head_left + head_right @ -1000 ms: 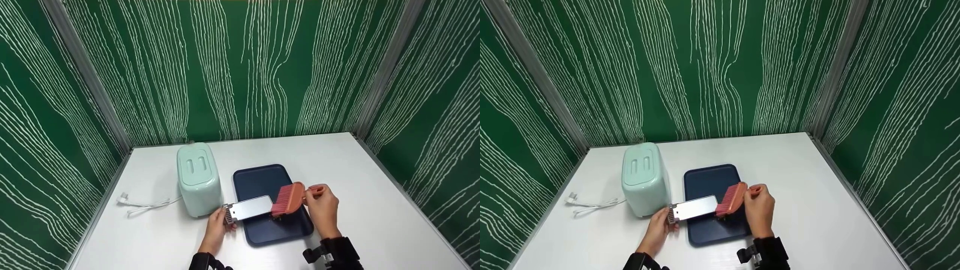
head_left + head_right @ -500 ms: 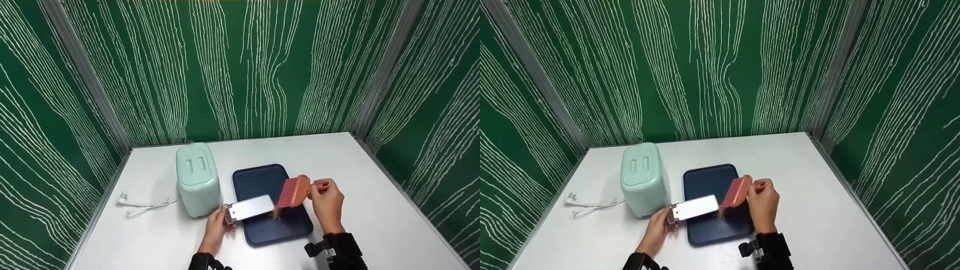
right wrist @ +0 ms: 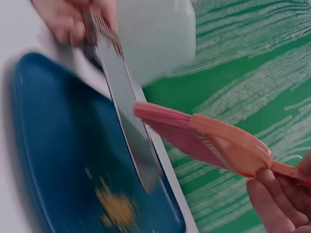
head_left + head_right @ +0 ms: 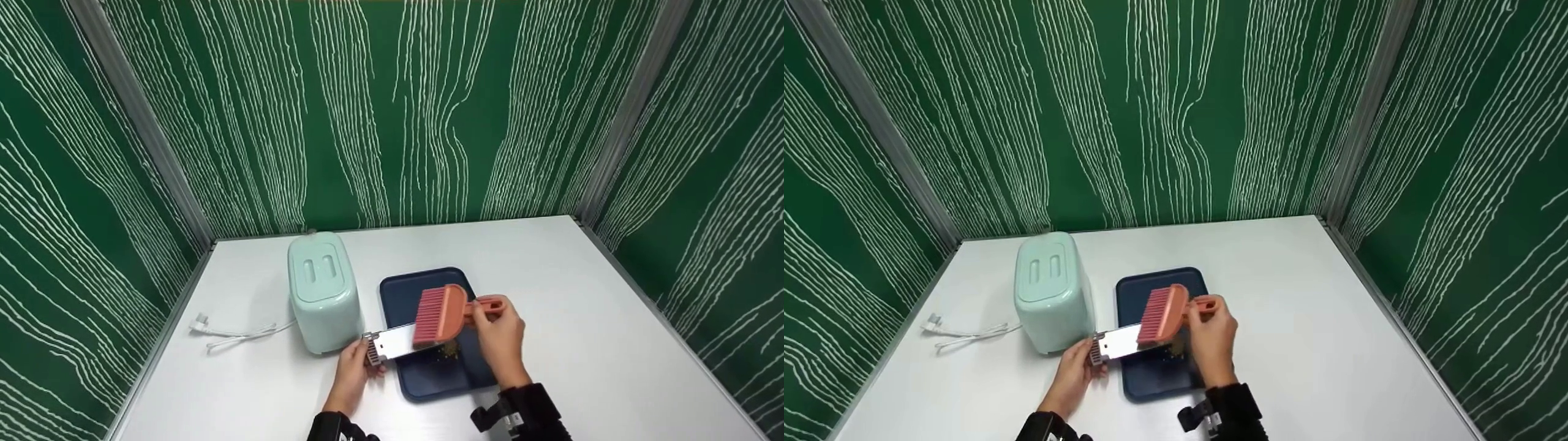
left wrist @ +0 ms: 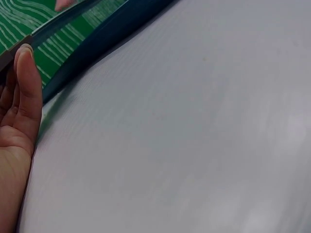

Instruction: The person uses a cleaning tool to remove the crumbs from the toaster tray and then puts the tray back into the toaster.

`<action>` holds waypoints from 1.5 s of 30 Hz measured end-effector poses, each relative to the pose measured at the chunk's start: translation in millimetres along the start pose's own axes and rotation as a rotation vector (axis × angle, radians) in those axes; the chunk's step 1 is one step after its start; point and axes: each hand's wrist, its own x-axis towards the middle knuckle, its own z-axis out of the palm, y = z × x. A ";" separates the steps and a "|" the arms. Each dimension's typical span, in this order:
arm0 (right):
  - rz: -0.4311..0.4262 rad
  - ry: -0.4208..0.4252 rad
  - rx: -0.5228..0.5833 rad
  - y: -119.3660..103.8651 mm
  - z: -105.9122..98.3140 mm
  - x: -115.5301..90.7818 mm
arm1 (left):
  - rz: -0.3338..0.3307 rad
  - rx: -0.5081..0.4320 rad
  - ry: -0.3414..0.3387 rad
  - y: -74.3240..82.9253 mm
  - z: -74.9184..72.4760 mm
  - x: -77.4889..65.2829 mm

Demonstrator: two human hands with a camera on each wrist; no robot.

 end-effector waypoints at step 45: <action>0.069 -0.119 -0.011 5.3 18.7 -21.8 | -0.008 -0.017 -0.004 -2.0 -0.3 1.5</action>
